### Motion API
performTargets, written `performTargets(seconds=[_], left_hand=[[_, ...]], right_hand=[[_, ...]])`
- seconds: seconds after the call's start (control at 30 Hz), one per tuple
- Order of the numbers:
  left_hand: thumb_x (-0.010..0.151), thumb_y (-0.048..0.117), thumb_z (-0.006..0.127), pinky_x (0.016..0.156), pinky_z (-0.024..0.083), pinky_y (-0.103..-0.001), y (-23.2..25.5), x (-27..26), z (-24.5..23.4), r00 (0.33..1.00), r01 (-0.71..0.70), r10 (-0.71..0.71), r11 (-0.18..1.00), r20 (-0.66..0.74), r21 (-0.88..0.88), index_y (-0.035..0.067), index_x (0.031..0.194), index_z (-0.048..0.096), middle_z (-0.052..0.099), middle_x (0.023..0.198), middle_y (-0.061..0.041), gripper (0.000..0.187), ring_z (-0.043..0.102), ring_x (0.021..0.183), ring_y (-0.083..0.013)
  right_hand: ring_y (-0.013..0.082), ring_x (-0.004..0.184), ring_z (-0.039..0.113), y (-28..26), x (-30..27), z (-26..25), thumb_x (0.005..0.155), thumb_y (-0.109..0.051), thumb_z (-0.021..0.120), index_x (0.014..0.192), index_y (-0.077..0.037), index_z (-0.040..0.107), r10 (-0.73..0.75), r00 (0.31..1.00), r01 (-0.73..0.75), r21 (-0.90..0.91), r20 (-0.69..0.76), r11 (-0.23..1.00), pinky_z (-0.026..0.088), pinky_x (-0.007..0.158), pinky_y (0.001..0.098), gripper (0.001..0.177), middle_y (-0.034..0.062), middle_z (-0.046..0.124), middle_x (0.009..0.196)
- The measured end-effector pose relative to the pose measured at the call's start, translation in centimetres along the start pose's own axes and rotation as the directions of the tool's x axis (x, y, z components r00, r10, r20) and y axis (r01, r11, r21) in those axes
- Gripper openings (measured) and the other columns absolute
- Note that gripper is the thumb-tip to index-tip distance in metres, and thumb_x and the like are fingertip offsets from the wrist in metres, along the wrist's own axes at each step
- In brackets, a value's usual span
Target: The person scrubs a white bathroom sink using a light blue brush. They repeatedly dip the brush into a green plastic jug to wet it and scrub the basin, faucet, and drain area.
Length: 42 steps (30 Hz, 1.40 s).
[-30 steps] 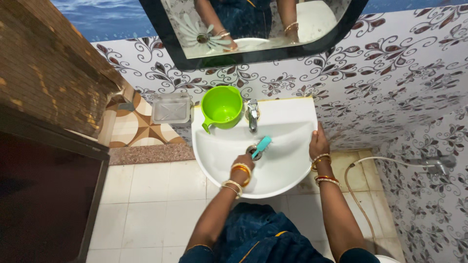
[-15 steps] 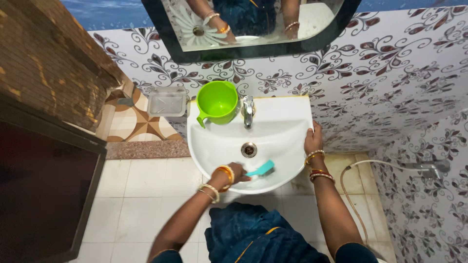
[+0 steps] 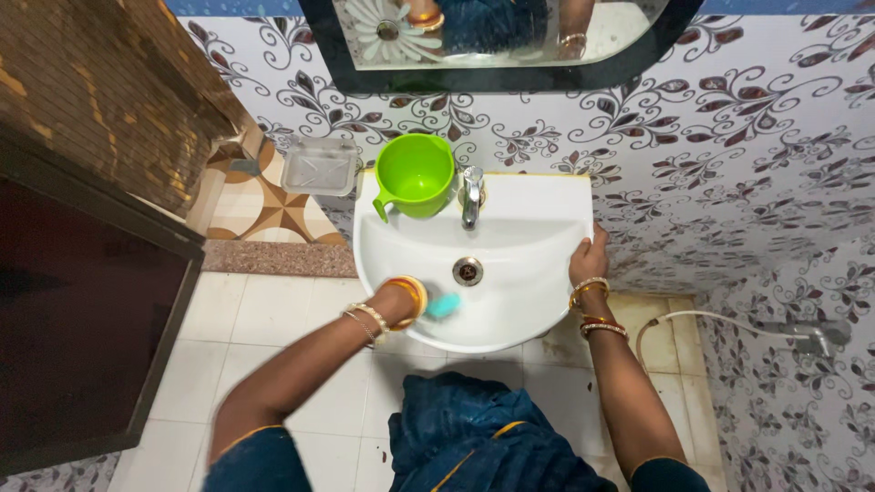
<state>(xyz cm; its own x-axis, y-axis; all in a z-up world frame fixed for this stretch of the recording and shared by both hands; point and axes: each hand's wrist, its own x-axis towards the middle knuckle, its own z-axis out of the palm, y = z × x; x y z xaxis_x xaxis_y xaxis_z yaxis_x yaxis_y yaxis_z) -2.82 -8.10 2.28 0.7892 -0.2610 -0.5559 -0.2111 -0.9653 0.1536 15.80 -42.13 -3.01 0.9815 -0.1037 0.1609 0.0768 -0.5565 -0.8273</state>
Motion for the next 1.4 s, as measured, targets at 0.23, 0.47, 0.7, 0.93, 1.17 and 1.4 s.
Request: performTargets(seconds=[0.23,0.47,0.7,0.93,1.17,1.4], left_hand=[[0.086,0.034,0.074,0.086,0.056,-0.046,3.6,0.7,-0.4,0.997,-0.076,0.078,0.987,0.007,-0.141,0.008,0.105,0.075,0.075,0.107,-0.019,0.032,0.072,0.099,-0.0365],[0.085,0.030,0.075,0.085,0.057,-0.046,2.2,1.5,-1.7,0.980,-0.195,0.198,0.974,0.013,-0.119,0.008,0.103,0.076,0.075,0.105,-0.019,0.028,0.072,0.098,-0.0356],[0.083,0.026,0.076,0.084,0.057,-0.045,-2.6,-0.8,-1.8,0.989,0.150,-0.150,0.982,-0.010,0.118,0.009,0.101,0.077,0.076,0.104,-0.018,0.025,0.073,0.097,-0.0347],[0.081,0.022,0.077,0.082,0.057,-0.044,5.8,1.3,-0.5,0.977,-0.207,0.211,0.936,-0.015,-0.283,0.009,0.099,0.078,0.076,0.103,-0.017,0.022,0.073,0.095,-0.0338],[0.080,0.018,0.078,0.081,0.058,-0.043,-3.9,0.0,-0.6,0.994,0.108,-0.108,0.987,-0.001,0.116,0.010,0.097,0.079,0.076,0.102,-0.016,0.019,0.074,0.094,-0.0329],[0.082,0.020,0.077,0.081,0.060,-0.044,2.5,1.0,0.9,1.000,0.017,-0.017,0.999,-0.009,-0.043,0.005,0.103,0.075,0.075,0.103,-0.020,0.027,0.075,0.094,-0.0355]], right_hand=[[0.0499,0.097,0.069,-0.1,-0.3,0.1,0.104,-0.016,0.045,0.145,-0.017,0.046,0.025,1.000,-0.025,-0.046,0.001,0.999,0.053,0.082,0.0566,0.041,0.0286,0.071,0.106],[0.0494,0.096,0.069,-0.6,-0.4,-0.1,0.104,-0.018,0.044,0.145,-0.016,0.045,0.039,0.999,-0.038,-0.036,0.021,0.999,0.054,0.081,0.0560,0.041,0.0289,0.071,0.105],[0.0497,0.097,0.069,-1.0,-0.3,-0.3,0.104,-0.019,0.044,0.146,-0.018,0.044,0.090,0.995,-0.088,-0.047,0.038,0.995,0.054,0.082,0.0557,0.042,0.0297,0.071,0.106],[0.0486,0.102,0.069,-0.6,0.0,-0.2,0.104,-0.018,0.044,0.145,-0.017,0.046,0.042,0.999,-0.041,-0.043,0.016,0.998,0.053,0.087,0.0548,0.041,0.0281,0.071,0.112],[0.0443,0.106,0.069,-0.3,-0.4,-0.4,0.105,-0.018,0.046,0.146,-0.018,0.047,0.077,0.997,-0.076,-0.015,0.017,0.997,0.053,0.090,0.0516,0.041,0.0244,0.070,0.118],[0.0421,0.111,0.067,-0.6,-0.6,-0.7,0.104,-0.016,0.047,0.145,-0.016,0.050,0.009,1.000,-0.009,0.002,-0.014,1.000,0.052,0.093,0.0495,0.040,0.0223,0.067,0.127]])
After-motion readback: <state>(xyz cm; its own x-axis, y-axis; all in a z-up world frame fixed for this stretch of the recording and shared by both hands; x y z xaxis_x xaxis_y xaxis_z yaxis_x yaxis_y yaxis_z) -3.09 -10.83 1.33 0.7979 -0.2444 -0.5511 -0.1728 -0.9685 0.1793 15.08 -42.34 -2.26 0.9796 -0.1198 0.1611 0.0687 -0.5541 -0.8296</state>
